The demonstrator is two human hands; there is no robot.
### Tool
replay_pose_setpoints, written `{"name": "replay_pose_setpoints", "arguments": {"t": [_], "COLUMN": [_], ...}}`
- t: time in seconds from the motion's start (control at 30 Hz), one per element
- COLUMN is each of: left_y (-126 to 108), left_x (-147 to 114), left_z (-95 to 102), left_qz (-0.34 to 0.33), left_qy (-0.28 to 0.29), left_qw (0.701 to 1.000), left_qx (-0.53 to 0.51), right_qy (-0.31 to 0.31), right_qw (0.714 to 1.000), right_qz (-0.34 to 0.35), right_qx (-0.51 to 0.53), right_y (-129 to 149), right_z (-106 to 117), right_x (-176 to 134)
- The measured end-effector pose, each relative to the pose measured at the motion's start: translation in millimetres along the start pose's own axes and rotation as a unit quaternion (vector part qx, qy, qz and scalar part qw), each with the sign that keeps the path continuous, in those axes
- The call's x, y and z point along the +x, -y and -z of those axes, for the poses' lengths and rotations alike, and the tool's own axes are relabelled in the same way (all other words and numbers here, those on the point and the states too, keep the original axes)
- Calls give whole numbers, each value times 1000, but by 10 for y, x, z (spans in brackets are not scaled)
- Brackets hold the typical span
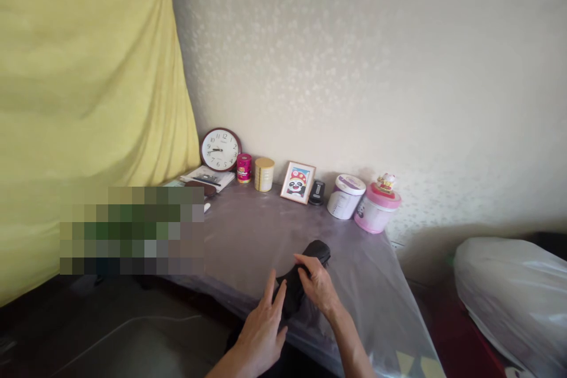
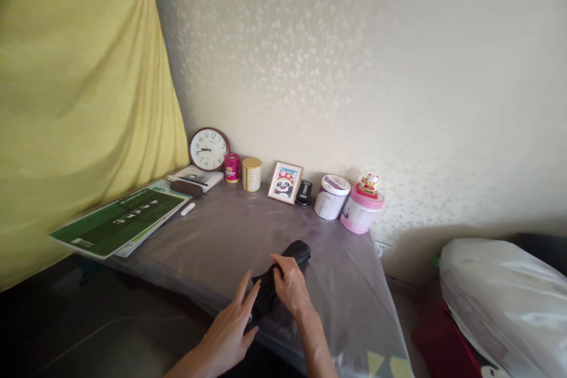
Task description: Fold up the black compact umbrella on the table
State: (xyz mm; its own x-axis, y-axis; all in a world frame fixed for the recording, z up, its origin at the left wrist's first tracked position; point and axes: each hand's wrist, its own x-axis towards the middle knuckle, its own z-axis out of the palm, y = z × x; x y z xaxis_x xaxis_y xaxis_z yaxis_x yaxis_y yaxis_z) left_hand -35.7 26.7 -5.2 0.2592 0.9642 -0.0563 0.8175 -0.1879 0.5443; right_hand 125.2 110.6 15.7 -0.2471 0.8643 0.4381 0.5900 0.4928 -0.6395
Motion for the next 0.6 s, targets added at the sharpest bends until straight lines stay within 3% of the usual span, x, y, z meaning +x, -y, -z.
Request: {"name": "replay_pose_setpoints", "arguments": {"t": [0.2,0.3,0.43,0.53,0.6], "left_y": [15,37,66,76,82], "left_x": [12,29,36,37,40], "left_z": [-5,-37,-75,-90,-103], "left_qz": [-28,-46,-64,-70,-69], "left_qy": [-6,-2,-10,-19,-16], "left_qw": [1000,999,998,997,997], "left_qx": [-6,0,-3,5,14], "right_qy": [-1,-7,-27,-20,-52], "right_qw": [1000,999,987,977,969], "right_qz": [-8,-16,-81,-150,-192], "right_qx": [-11,33,133,150,144], "right_y": [4,30,-3,-135,-266], "right_z": [-21,33,256,499,640], "right_x": [-2,-7,-157,-382,-538]}}
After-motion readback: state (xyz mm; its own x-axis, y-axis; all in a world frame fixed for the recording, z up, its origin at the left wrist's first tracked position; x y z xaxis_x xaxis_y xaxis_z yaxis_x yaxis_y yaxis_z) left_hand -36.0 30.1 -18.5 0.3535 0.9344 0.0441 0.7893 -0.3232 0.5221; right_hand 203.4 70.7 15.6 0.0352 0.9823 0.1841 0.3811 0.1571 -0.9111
